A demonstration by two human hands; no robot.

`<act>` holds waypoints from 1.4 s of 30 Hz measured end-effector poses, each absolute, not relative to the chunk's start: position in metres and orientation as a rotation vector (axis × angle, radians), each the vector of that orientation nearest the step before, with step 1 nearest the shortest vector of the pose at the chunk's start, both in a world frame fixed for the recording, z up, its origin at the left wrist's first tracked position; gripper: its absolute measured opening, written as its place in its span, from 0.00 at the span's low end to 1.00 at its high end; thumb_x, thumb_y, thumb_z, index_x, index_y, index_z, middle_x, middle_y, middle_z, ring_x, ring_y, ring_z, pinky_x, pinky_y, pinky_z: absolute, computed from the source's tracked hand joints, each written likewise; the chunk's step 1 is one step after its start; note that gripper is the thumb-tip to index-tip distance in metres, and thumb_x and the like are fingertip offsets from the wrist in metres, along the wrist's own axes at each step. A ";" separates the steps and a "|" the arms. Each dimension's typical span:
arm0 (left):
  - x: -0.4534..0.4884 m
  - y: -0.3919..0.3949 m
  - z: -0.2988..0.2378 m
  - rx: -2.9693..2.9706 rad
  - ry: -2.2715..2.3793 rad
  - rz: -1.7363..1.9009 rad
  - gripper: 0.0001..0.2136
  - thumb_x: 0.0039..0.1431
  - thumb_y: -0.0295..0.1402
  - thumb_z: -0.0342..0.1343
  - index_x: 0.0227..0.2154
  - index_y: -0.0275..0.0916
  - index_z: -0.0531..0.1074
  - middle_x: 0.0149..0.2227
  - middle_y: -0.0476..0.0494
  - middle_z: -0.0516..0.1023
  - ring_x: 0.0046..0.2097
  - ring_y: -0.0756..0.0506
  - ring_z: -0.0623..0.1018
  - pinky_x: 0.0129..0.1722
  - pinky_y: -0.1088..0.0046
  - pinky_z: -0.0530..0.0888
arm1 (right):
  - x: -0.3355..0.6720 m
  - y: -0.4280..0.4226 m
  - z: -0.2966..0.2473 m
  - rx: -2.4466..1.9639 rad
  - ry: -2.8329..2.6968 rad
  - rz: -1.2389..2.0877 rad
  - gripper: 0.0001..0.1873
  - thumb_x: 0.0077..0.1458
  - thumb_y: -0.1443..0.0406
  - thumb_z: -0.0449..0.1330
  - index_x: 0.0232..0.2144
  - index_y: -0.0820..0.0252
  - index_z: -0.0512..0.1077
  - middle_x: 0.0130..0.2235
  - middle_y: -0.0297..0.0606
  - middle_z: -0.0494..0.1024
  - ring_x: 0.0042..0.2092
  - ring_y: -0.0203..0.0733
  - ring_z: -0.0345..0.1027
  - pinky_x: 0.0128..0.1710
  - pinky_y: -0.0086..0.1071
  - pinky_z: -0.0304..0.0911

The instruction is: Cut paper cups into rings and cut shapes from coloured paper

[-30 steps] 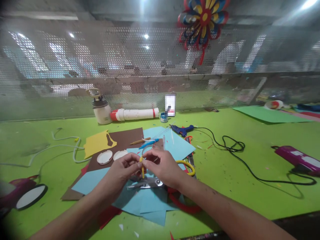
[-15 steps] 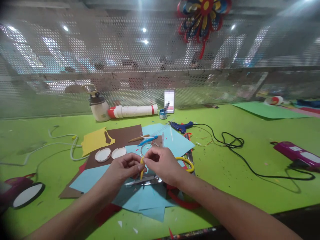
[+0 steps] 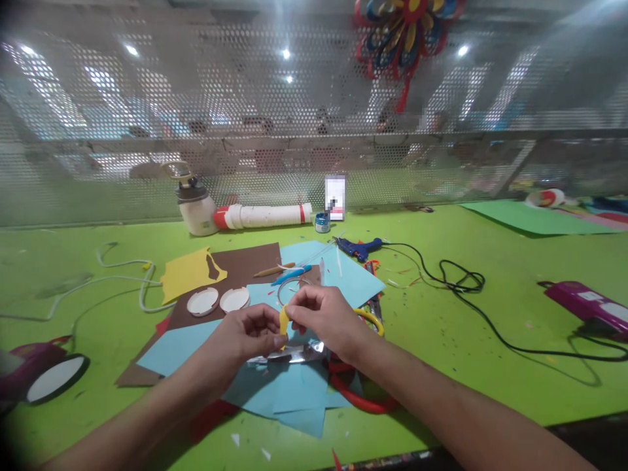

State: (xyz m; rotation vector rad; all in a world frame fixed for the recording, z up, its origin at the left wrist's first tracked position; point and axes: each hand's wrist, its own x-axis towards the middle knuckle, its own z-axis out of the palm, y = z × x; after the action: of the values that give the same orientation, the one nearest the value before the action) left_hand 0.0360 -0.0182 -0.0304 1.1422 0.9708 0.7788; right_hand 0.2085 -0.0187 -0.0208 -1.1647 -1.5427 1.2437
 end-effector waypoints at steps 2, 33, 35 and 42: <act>0.036 -0.019 -0.029 1.135 0.970 0.759 0.12 0.34 0.30 0.70 0.24 0.35 0.74 0.22 0.50 0.73 0.25 0.51 0.70 0.26 0.75 0.63 | 0.210 -0.018 -0.020 -1.163 -1.526 1.240 0.13 0.53 0.58 0.64 0.25 0.60 0.70 0.22 0.27 0.70 0.25 0.33 0.64 0.30 0.31 0.62; 0.035 -0.019 -0.029 1.284 1.001 0.826 0.10 0.46 0.37 0.64 0.21 0.36 0.74 0.19 0.50 0.70 0.24 0.52 0.66 0.27 0.75 0.62 | 0.208 -0.018 -0.027 -1.109 -1.632 1.219 0.12 0.57 0.60 0.61 0.26 0.61 0.70 0.22 0.26 0.68 0.25 0.33 0.63 0.28 0.30 0.59; 0.035 -0.020 -0.030 1.285 1.005 0.817 0.09 0.46 0.36 0.64 0.21 0.35 0.74 0.19 0.50 0.70 0.24 0.52 0.66 0.26 0.75 0.62 | 0.207 -0.019 -0.029 -1.135 -1.649 1.168 0.12 0.58 0.62 0.61 0.25 0.61 0.69 0.22 0.25 0.67 0.25 0.33 0.62 0.27 0.29 0.59; 0.033 -0.019 -0.031 1.229 0.949 0.811 0.06 0.48 0.33 0.60 0.23 0.35 0.73 0.21 0.49 0.71 0.26 0.51 0.68 0.30 0.73 0.65 | 0.206 -0.020 -0.034 -1.130 -1.675 1.109 0.10 0.59 0.63 0.61 0.27 0.62 0.70 0.24 0.26 0.69 0.27 0.33 0.64 0.29 0.30 0.61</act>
State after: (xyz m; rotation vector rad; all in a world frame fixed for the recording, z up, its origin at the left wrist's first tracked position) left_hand 0.0333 -0.0193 -0.0312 1.2289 0.9494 0.8109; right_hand 0.2061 -0.0204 -0.0339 -1.1295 -1.6751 1.1088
